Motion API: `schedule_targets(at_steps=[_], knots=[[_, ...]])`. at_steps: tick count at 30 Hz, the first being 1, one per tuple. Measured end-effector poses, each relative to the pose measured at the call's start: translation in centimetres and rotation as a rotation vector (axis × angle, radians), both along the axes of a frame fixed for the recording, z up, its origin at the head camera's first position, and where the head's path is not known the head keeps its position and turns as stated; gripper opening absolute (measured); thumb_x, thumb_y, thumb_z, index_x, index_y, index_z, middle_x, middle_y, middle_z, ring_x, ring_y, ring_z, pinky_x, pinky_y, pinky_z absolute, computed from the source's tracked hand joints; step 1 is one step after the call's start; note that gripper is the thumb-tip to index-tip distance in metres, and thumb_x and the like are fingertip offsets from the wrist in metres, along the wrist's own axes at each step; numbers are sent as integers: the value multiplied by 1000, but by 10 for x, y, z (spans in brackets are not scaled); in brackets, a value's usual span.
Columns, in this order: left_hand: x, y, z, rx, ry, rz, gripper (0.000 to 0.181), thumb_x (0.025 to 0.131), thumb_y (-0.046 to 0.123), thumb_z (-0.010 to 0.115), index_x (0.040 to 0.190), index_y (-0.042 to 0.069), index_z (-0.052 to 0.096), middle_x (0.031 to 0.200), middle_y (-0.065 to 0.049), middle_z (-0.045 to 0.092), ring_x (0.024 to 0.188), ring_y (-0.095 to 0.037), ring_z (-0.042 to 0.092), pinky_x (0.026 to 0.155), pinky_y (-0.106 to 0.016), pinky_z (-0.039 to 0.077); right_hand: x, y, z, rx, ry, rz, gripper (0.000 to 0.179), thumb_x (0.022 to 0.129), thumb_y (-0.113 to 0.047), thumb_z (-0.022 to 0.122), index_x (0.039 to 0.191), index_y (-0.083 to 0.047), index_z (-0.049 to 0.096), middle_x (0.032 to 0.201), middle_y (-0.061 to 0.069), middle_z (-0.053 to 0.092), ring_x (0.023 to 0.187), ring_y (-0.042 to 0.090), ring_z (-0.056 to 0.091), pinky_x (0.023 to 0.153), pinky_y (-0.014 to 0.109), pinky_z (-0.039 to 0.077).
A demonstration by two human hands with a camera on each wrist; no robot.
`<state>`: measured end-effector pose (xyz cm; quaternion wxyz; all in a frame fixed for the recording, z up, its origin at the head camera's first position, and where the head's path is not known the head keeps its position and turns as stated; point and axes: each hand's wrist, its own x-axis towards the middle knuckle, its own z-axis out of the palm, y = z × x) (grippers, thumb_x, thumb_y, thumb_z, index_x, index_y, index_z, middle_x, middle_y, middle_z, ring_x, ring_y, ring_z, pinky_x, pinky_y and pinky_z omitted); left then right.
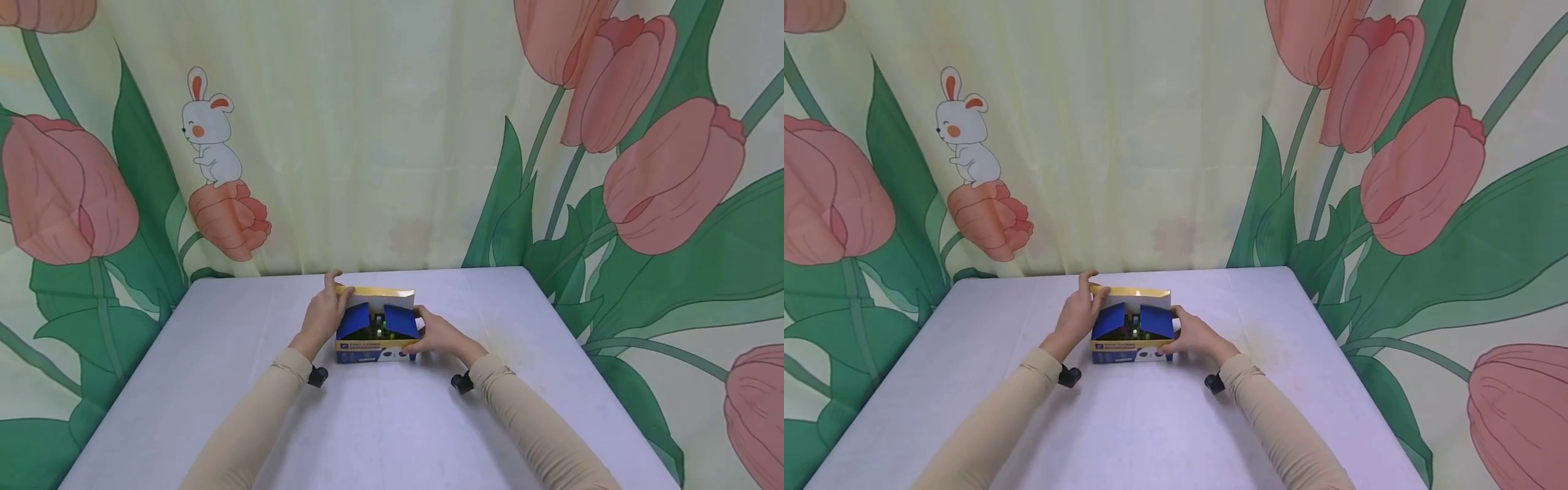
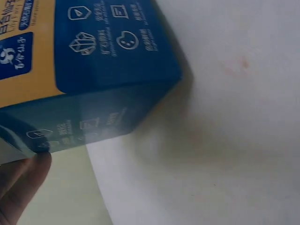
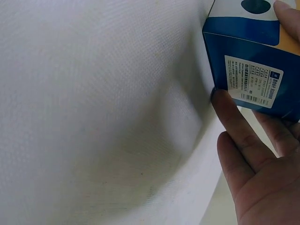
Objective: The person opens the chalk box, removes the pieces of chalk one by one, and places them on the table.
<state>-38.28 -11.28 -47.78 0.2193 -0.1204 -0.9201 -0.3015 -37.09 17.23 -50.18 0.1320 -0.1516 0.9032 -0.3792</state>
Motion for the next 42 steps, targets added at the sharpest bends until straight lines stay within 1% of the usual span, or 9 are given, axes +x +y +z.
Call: schedule_targets(at_steps=[4,8,13,16,19,26,32,39,42], knots=[[0,-2,-6,-9,71,-9,34,110,30,52,129,6,37,94,-22,70,52,-22,52,51,-36,42,0,1,1,3,-6,-4,111,74,-39,95,159,-8,31,142,16,61,123,33,64,108,56,46],[-1,-5,-12,10,48,5,23,108,24,57,119,6,50,94,-17,70,63,-23,61,59,-38,50,1,0,3,22,-17,-12,114,74,-42,94,160,-7,29,141,17,62,122,32,65,108,55,46],[-1,-9,-22,75,-168,-3,38,109,34,53,137,9,56,135,-15,66,90,-26,69,83,-44,57,2,-1,3,23,-26,-12,114,74,-41,94,160,-6,29,141,16,62,123,32,65,107,54,47],[-1,-12,-28,137,-316,-23,49,110,45,47,144,10,54,141,-17,61,104,-31,68,94,-49,55,1,-2,2,7,-30,-9,112,74,-40,94,160,-8,30,142,15,62,125,33,64,108,55,47],[1,-16,-32,199,-403,-47,57,109,52,42,148,10,52,142,-19,59,115,-36,64,100,-53,50,1,-2,1,-7,-30,1,111,75,-40,94,161,-9,30,143,16,61,126,35,63,109,56,46],[10,-21,-32,212,-559,-178,88,102,65,50,166,15,19,164,-23,35,143,-44,45,115,-62,36,1,-2,-1,1,-32,-5,112,76,-42,93,163,-11,27,145,16,60,127,36,62,108,56,46],[13,-22,-33,135,-543,-262,114,91,63,69,168,17,-2,174,-18,8,157,-43,19,123,-61,22,3,-3,1,1,-14,3,117,81,-48,88,166,-11,16,153,17,52,128,37,61,108,56,46],[18,-21,-35,110,-511,-276,113,90,60,72,169,20,2,174,-14,10,158,-39,19,124,-57,22,7,-2,-2,26,54,-30,120,88,-71,68,168,-12,1,171,12,24,124,35,65,108,55,47],[21,-24,-35,113,-472,-279,107,92,58,71,169,20,7,173,-16,17,153,-41,32,120,-58,32,9,-2,0,22,122,-30,118,90,-69,67,168,-17,-5,171,12,23,119,34,67,106,53,49]])
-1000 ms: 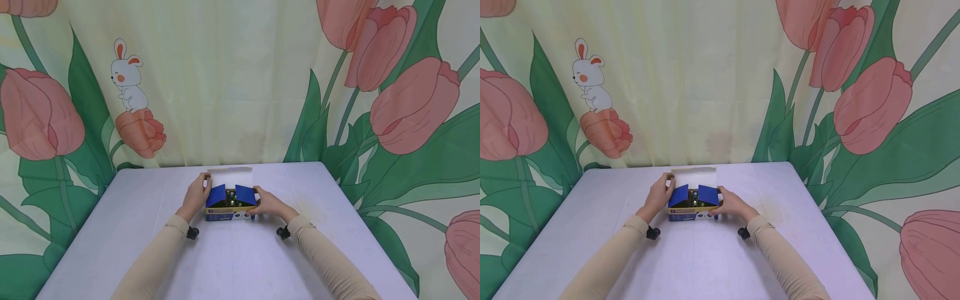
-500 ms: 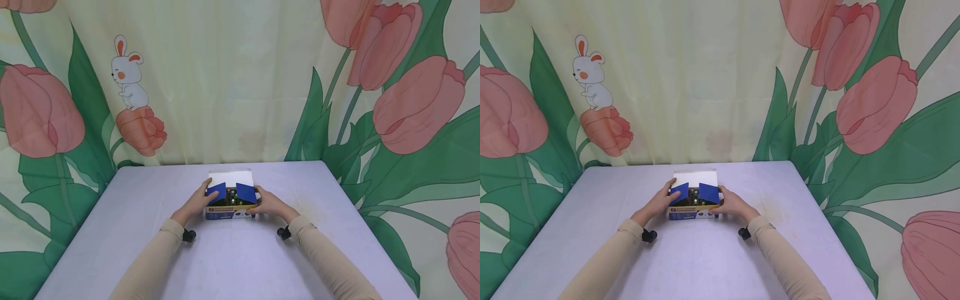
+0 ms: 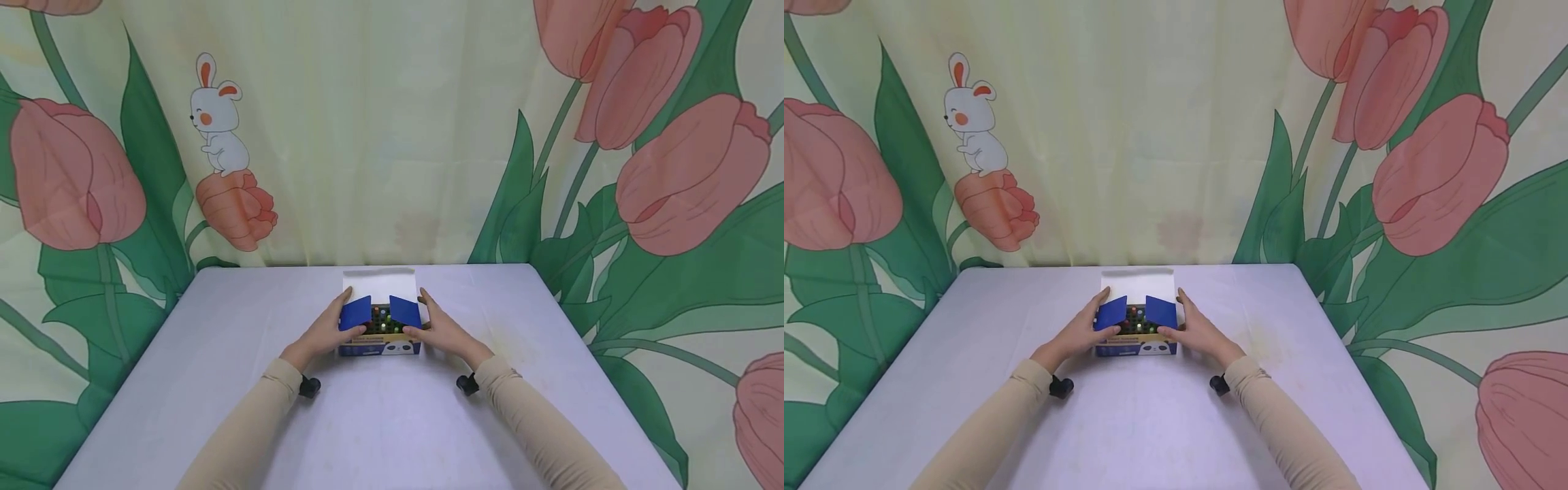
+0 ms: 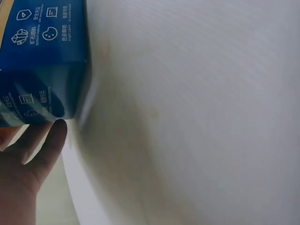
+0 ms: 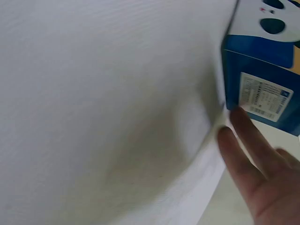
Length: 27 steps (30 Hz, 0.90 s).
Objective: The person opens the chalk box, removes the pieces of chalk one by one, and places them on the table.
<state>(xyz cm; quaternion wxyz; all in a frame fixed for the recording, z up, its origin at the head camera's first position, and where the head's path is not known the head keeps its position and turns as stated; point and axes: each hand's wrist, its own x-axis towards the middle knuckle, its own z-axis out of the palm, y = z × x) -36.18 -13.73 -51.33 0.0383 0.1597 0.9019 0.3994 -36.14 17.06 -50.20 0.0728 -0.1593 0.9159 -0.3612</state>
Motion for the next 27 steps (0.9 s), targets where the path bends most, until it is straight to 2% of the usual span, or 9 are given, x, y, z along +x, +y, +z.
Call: schedule_targets(at_steps=[3,6,10,14,17,19,21,23,27], knots=[[3,-6,0,18,62,14,96,97,54,67,168,21,13,169,-16,25,142,-41,48,111,-58,43,3,2,2,-1,84,-1,111,95,-64,65,167,-26,-9,172,13,19,121,35,66,104,53,51],[6,-13,0,29,154,41,87,101,48,65,167,21,16,166,-12,30,133,-37,55,104,-55,49,5,5,4,-5,172,-15,104,99,-56,64,166,-33,-12,172,14,15,127,36,63,102,55,52],[9,-22,1,43,312,80,84,100,34,66,165,17,16,163,-12,31,131,-37,53,101,-54,51,9,10,7,-48,258,-39,105,98,-38,69,166,-36,-11,171,14,13,133,40,58,100,56,52],[12,-29,2,47,505,115,84,93,22,70,162,10,23,158,-19,36,137,-42,46,107,-57,45,12,16,9,-72,363,-70,113,91,-27,76,166,-36,-8,171,13,12,138,46,49,101,61,50],[13,-33,2,4,645,137,80,87,20,73,155,5,35,153,-20,41,137,-42,45,110,-59,40,14,19,8,-57,512,-81,114,85,-26,82,168,-28,3,171,13,14,144,47,41,107,68,40],[14,-35,2,-28,720,144,71,84,21,76,147,4,47,149,-20,46,134,-42,46,107,-61,39,15,21,7,-14,635,-78,108,81,-28,85,166,-21,19,170,12,19,148,46,35,111,70,32],[15,-36,1,-61,775,149,57,82,23,79,133,7,59,144,-18,51,130,-42,48,104,-62,38,16,22,5,52,754,-73,91,79,-31,88,156,-16,42,166,10,30,150,43,31,114,70,25],[17,-37,1,-92,823,148,41,81,22,81,118,9,68,139,-18,56,128,-42,50,102,-63,37,17,22,4,123,852,-62,66,78,-33,89,135,-15,61,157,9,44,151,39,31,116,67,21],[18,-39,0,-185,872,135,18,82,22,80,97,13,74,131,-15,62,126,-37,54,103,-63,36,19,21,3,222,948,-48,29,80,-33,88,96,-18,70,127,6,65,140,34,45,118,63,22]])
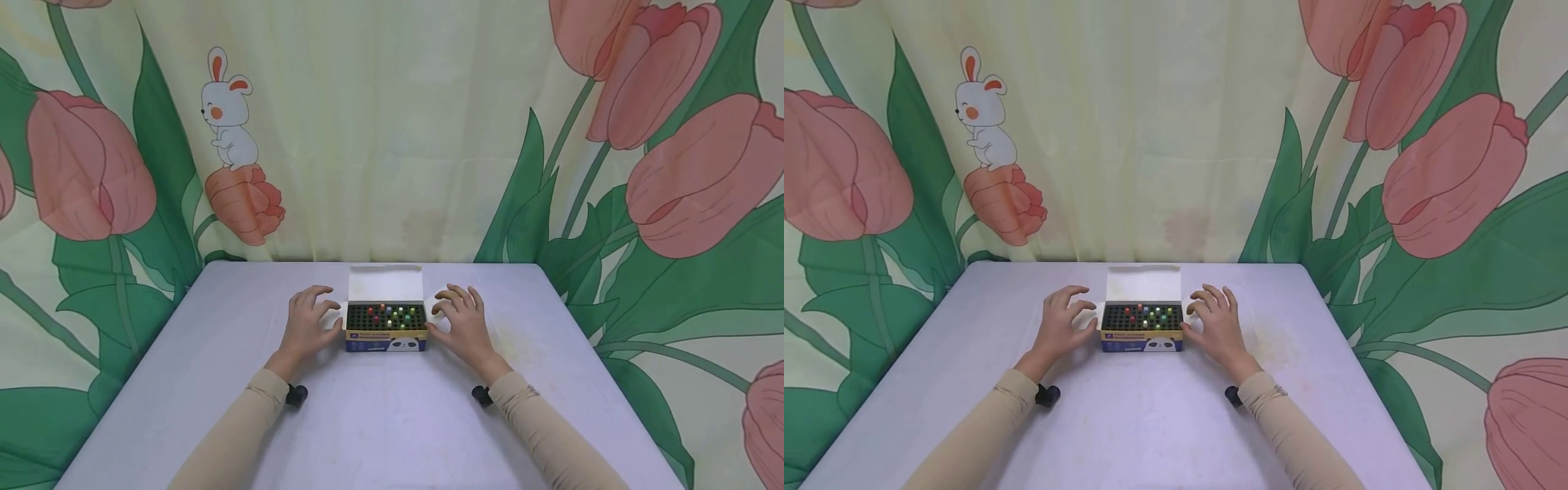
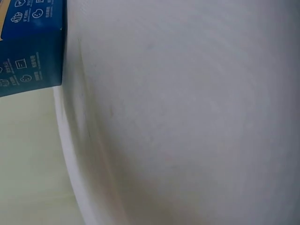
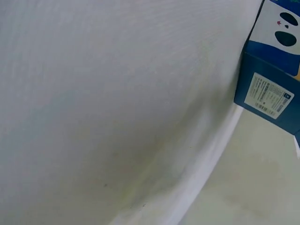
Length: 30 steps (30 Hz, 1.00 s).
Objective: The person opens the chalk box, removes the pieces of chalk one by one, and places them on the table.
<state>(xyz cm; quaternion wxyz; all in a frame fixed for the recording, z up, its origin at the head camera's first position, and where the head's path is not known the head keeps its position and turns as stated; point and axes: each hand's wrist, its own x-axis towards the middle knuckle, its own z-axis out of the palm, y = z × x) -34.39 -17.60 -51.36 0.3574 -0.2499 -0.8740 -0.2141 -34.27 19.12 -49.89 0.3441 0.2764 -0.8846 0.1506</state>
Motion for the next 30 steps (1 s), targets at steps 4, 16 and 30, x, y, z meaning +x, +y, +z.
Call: schedule_targets(at_steps=[4,16,30], knots=[[-2,2,-1,-26,-62,-23,9,84,18,76,90,13,71,125,-12,65,118,-34,62,102,-56,44,0,-1,0,29,-25,-72,22,83,-34,83,87,-19,68,108,4,68,124,32,55,118,59,24],[-4,21,8,158,-659,-53,39,106,37,58,128,6,49,149,-17,44,111,-37,63,99,-55,50,-1,-14,6,-26,-352,-114,26,94,-24,72,115,-10,69,112,5,70,109,28,62,101,48,47],[-2,41,9,-125,-524,-8,72,106,46,54,165,14,28,175,-1,14,148,-43,39,116,-76,18,-9,-33,19,124,-400,-79,30,95,-29,78,124,-20,75,117,-1,75,107,25,63,93,47,50]])
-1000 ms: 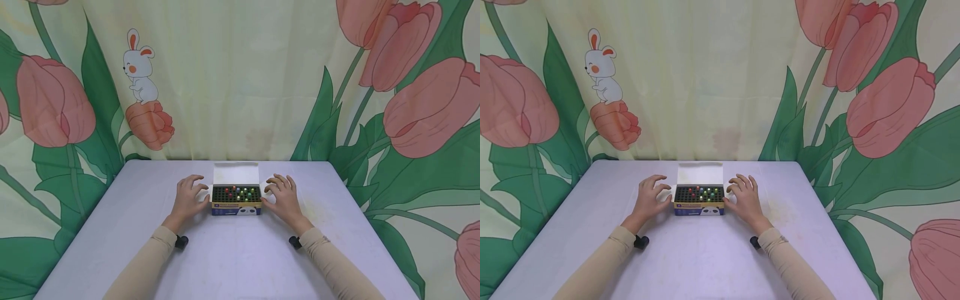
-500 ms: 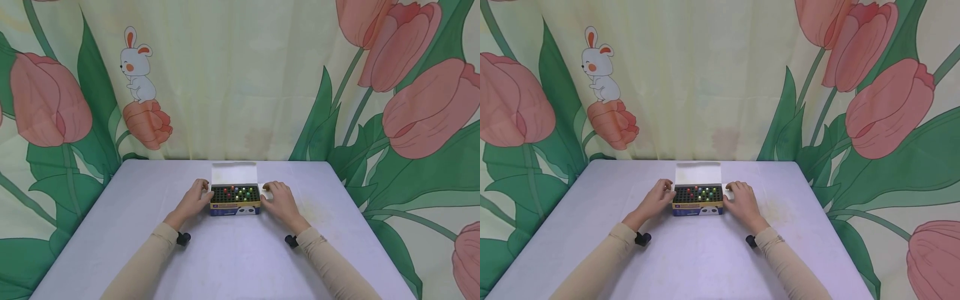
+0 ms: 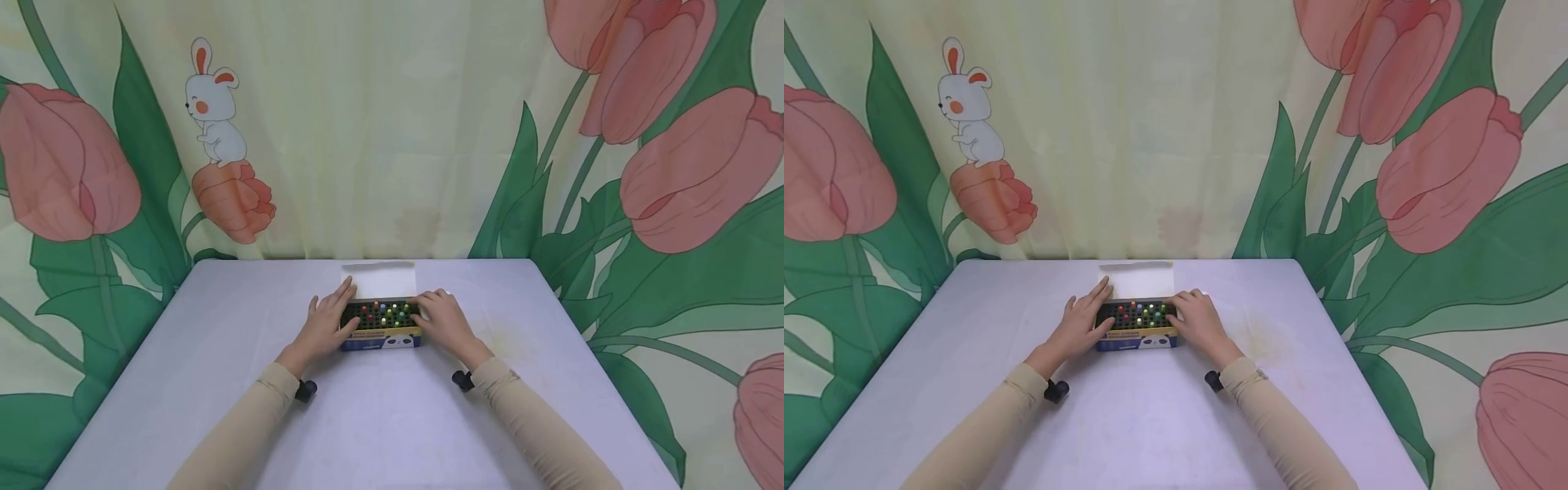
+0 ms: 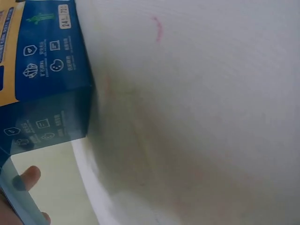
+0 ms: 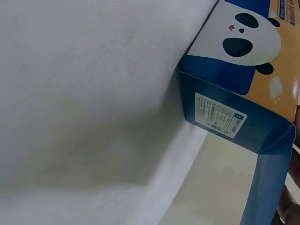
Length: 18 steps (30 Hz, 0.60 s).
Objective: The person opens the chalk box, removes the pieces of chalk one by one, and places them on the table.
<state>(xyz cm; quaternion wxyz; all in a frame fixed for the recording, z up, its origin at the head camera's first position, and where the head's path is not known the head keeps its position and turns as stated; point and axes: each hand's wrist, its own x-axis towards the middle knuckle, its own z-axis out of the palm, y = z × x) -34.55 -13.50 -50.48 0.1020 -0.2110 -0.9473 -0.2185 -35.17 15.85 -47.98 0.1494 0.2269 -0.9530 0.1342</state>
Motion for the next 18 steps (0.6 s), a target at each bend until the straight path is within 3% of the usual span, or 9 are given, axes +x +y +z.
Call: schedule_targets(at_steps=[5,10,14,18], knots=[[0,-1,-3,-32,-80,-50,69,109,50,45,166,17,26,175,0,13,146,-45,40,118,-73,17,-3,-5,1,41,-16,-10,33,96,-28,77,127,-20,74,121,0,75,106,25,62,92,45,50],[-1,-1,-4,-36,-134,-63,72,108,55,43,167,20,22,175,0,13,145,-43,41,117,-67,27,-7,-7,1,62,-41,-14,31,96,-28,77,125,-19,76,121,1,76,101,24,61,89,44,50],[-2,-3,-2,-45,-148,-69,75,107,57,46,168,22,20,175,0,15,144,-42,43,113,-68,32,-12,-10,1,39,-101,-37,30,97,-29,75,125,-19,76,119,0,76,99,23,59,88,42,49],[-5,-5,-2,-88,-117,-86,78,105,58,48,168,21,20,175,0,16,139,-41,47,109,-68,35,-18,-12,0,8,-150,-52,27,99,-27,73,124,-18,76,117,0,77,99,23,59,88,42,48]])
